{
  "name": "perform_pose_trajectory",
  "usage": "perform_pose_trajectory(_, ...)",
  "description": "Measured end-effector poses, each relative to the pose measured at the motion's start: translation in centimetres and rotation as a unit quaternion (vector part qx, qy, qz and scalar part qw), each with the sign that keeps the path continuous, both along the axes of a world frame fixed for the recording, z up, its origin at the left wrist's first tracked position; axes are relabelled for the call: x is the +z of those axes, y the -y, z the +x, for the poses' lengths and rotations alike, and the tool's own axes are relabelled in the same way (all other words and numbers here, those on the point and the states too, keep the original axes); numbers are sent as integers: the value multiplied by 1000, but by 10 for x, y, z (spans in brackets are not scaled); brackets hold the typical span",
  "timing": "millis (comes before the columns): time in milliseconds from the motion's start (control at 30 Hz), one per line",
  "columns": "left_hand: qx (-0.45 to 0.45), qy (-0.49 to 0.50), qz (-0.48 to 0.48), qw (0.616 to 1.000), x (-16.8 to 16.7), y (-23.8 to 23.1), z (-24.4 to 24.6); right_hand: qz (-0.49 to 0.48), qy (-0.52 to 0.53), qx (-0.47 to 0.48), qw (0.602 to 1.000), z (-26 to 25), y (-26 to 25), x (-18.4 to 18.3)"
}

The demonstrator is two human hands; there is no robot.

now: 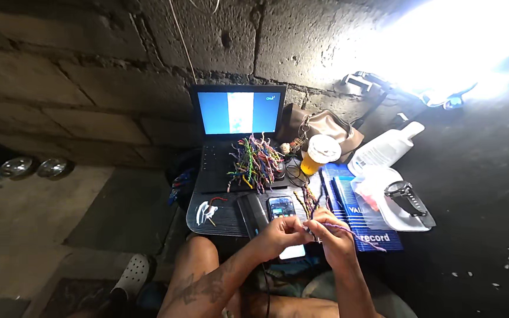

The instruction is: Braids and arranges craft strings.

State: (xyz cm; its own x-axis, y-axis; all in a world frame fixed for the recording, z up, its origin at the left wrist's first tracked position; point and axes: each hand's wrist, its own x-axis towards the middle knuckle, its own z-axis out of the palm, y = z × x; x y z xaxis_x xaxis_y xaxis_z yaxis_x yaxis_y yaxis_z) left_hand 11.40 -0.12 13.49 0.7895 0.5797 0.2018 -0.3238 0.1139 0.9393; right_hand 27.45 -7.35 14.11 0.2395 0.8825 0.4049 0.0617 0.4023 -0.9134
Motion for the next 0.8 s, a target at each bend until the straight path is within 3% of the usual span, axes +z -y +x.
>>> perform_pose_trajectory(33, 120, -49, 163, 978, 3, 1, 1, -22, -3, -49, 999, -4, -1, -1)
perform_pose_trajectory(67, 223, -93, 304, 922, 3, 1, 3, -43, -2, -90, 995, -8, -4, -2)
perform_pose_trajectory(100, 277, -119, 384, 872, 1, 0, 5, -63, -7, -112, 992, -12, -6, -2)
perform_pose_trajectory(133, 291, -137, 404, 856, -1, 1, 5, -80, -15, -118, 990, -14, -7, -2)
perform_pose_trajectory(167, 271, -150, 371, 876, -1, 2, 5, -93, -26, -106, 990, -14, -7, -2)
perform_pose_trajectory(200, 218, -156, 289, 919, 2, 2, 2, -103, -43, -73, 991, -11, -6, -1)
perform_pose_trajectory(267, 72, -123, 61, 988, 10, -4, -4, -112, -102, 44, 988, 1, -2, 0)
perform_pose_trajectory(300, 4, -91, -39, 995, 12, -7, -7, -108, -137, 104, 979, 7, -1, -1)
perform_pose_trajectory(367, -110, -38, -163, 980, 12, -12, -10, -86, -170, 181, 965, 13, -1, -4)
perform_pose_trajectory(467, -214, -1, -226, 950, 5, -12, -8, -69, -189, 220, 954, 12, -2, -7)
perform_pose_trajectory(633, -239, 12, -235, 942, -4, -11, -4, -39, -163, 172, 971, 8, -2, -4)
perform_pose_trajectory(700, -139, 6, -158, 978, -2, -7, -2, -39, -162, 101, 981, 2, -2, 0)
perform_pose_trajectory(733, -54, -10, -59, 997, 0, -4, -1, -45, -164, 62, 983, -1, -2, 1)
perform_pose_trajectory(767, 45, -39, 84, 995, 2, -1, 0, -53, -164, 22, 985, -5, -2, 1)
perform_pose_trajectory(800, 147, -75, 229, 959, 3, 1, 2, -59, -158, -12, 986, -8, -4, 0)
